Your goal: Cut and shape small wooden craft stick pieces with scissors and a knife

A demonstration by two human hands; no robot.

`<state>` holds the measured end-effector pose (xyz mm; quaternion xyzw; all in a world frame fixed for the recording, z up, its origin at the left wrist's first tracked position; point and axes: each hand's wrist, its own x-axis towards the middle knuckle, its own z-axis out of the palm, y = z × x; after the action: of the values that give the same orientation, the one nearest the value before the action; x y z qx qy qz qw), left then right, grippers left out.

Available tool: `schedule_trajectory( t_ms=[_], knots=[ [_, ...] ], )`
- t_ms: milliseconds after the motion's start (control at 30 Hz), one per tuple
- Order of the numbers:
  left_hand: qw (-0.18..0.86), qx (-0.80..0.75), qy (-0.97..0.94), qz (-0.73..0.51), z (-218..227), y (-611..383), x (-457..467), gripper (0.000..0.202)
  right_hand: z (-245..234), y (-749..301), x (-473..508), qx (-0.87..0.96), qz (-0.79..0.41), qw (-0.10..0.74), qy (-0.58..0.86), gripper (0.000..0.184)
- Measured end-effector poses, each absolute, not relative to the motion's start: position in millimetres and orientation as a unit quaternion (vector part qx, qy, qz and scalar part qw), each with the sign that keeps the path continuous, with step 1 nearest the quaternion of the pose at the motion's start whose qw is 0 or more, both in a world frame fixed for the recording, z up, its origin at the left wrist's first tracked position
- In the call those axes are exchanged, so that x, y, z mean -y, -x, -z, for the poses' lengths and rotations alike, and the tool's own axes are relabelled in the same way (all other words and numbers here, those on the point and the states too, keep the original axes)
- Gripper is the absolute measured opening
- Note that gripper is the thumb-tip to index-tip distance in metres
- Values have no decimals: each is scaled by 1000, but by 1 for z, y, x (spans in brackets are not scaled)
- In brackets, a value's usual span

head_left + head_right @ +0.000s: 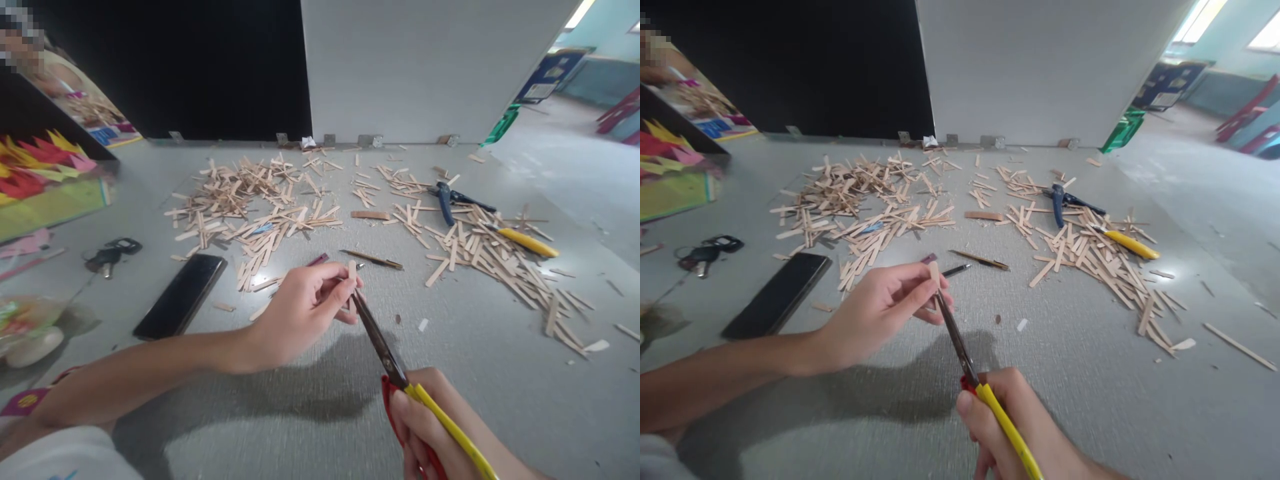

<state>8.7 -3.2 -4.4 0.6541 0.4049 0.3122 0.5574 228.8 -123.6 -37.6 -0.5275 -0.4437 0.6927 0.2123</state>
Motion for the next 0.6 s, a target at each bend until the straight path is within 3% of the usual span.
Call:
schedule_trajectory(
  t_ms=[600],
  knots=[
    [489, -368, -681, -402, 10, -12, 10, 18, 20, -213, 120, 464, -666, 178, 556, 84]
  ],
)
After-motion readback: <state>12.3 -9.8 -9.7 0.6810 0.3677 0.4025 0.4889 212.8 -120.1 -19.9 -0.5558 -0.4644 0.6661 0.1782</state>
